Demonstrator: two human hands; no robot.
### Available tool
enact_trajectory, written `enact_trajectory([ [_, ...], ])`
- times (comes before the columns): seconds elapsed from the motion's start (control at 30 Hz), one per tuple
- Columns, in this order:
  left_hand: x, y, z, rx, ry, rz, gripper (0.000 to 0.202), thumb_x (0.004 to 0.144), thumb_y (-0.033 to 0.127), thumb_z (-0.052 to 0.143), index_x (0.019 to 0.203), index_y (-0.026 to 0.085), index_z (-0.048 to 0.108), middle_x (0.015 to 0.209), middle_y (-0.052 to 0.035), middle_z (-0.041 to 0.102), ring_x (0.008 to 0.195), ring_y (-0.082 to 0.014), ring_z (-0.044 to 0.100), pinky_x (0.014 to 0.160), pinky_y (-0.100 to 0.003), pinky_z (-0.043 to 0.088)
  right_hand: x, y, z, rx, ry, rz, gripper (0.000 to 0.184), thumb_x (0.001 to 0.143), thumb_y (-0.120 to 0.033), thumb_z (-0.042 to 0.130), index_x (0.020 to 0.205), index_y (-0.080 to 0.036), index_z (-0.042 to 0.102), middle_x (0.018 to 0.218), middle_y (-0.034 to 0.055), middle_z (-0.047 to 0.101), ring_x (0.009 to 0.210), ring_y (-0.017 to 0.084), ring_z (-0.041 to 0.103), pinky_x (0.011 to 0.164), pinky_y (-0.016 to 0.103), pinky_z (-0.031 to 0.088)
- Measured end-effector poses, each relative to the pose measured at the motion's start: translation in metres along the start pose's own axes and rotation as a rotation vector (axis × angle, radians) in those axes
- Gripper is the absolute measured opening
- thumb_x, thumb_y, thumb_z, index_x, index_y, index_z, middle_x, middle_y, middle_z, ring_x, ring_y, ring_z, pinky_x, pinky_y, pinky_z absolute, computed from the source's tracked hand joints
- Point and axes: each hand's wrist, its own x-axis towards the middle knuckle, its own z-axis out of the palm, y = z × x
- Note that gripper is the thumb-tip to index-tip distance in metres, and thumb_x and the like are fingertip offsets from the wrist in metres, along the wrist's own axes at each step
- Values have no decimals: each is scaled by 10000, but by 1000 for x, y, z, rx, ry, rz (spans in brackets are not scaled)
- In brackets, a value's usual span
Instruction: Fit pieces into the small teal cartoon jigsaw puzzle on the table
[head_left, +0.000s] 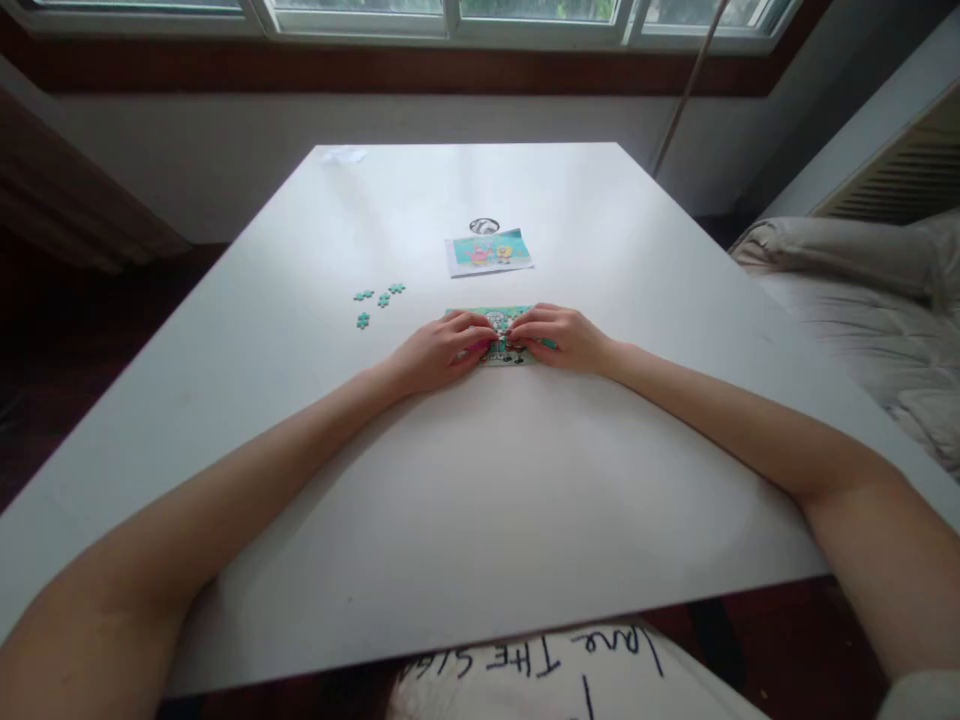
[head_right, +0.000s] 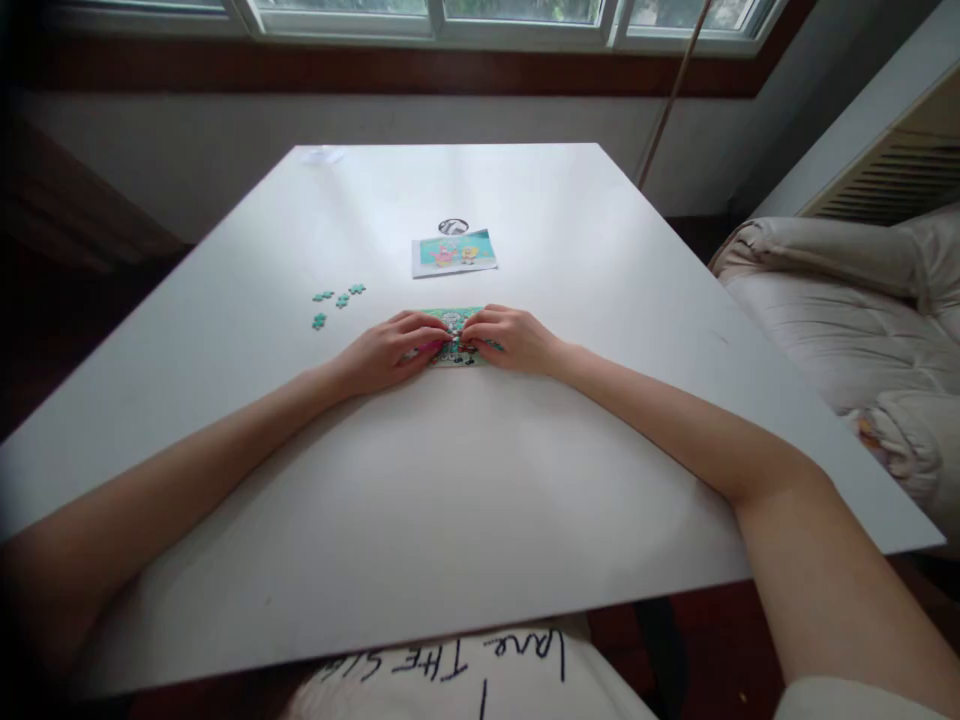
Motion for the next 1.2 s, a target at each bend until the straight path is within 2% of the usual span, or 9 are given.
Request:
enact_trajectory([
  [0.43,0,-1,1,2,-4,-5,276,957,268,408,1143,207,603,1137,-92,615,1042,-192,560,920,-340,482,1,-1,-1,-11,55,-27,214,910,-187,446,966,-192,652,968,69,705,858,156,633,761,289,532],
  [0.8,0,-1,1,-10,8,-9,274,953,268,412,1134,206,608,1141,-96,616,1043,-188,564,916,-338,486,1,1,0,-27,104,-14,247,911,-380,518,773,-190,596,775,52,647,739,149,591,674,276,492],
  [1.2,0,1,-1,7,-4,-18,277,956,275,405,1124,197,612,1133,-98,621,1038,-196,565,912,-343,487,1,-2,-2,-37,107,4,132,911,-236,499,808,-186,564,777,40,617,728,142,565,679,261,471],
])
